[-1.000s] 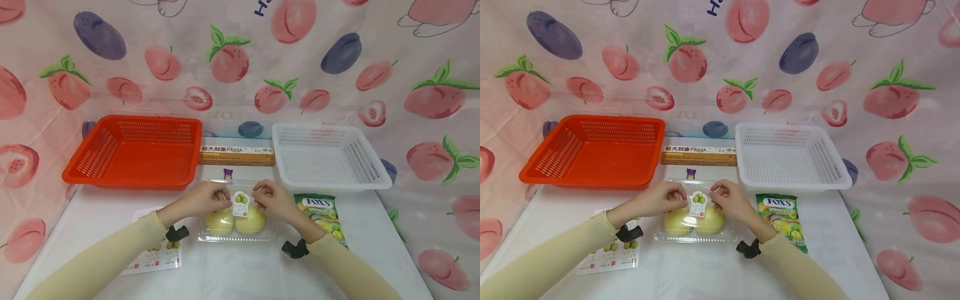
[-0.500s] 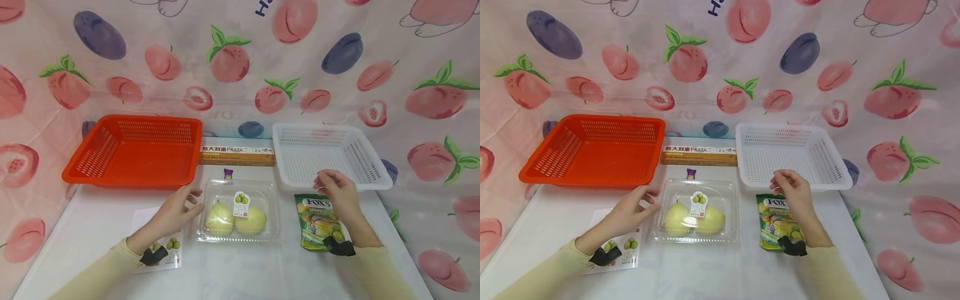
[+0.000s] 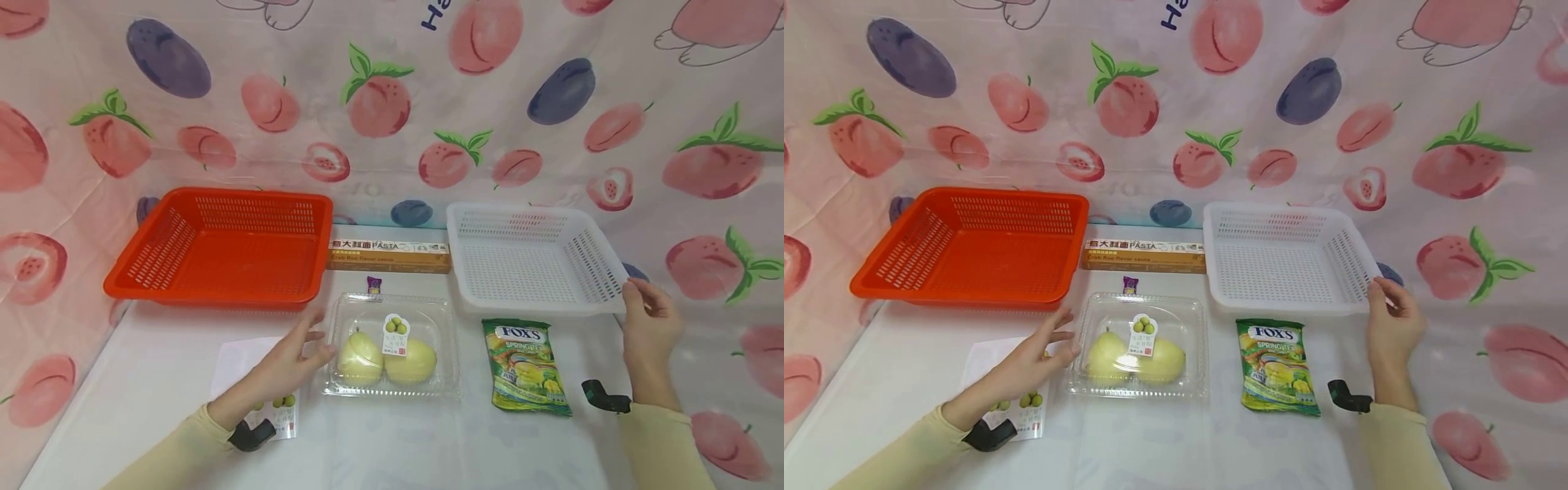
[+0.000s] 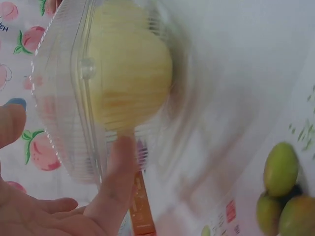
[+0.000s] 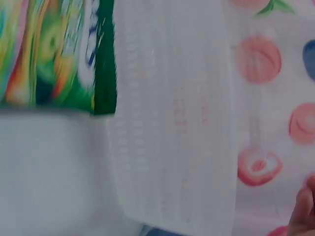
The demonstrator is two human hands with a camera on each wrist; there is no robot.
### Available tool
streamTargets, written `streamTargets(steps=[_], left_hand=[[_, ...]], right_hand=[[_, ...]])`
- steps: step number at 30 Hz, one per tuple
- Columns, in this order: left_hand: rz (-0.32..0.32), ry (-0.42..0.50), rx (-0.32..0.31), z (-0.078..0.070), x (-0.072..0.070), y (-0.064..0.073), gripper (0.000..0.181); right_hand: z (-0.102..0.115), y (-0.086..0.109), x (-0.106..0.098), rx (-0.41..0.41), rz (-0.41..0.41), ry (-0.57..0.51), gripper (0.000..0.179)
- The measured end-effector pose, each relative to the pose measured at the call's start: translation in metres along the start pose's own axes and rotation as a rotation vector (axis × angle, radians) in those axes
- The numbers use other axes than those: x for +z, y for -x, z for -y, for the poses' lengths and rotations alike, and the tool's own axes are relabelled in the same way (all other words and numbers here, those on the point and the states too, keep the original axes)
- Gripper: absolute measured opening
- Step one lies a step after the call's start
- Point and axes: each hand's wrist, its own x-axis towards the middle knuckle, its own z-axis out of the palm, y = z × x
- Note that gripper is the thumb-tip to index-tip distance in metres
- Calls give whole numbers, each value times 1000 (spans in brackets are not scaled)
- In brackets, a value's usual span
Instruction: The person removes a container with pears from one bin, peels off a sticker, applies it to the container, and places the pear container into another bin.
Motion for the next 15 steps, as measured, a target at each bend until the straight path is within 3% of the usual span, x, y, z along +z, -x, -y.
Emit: streamTargets(steps=[3, 7, 11, 15], left_hand=[[41, 11, -26, 1, 3, 2, 88], [74, 6, -43, 1, 7, 3, 90], [104, 27, -86, 2, 10, 3, 93], [134, 83, -122, 5, 15, 1, 96]], right_hand=[[-5, -7, -8, -7, -36, 189, 27], [-13, -18, -15, 55, -5, 249, 35], [-23, -27, -23, 200, 110, 322, 47], [-35, -37, -33, 338, 268, 291, 60]])
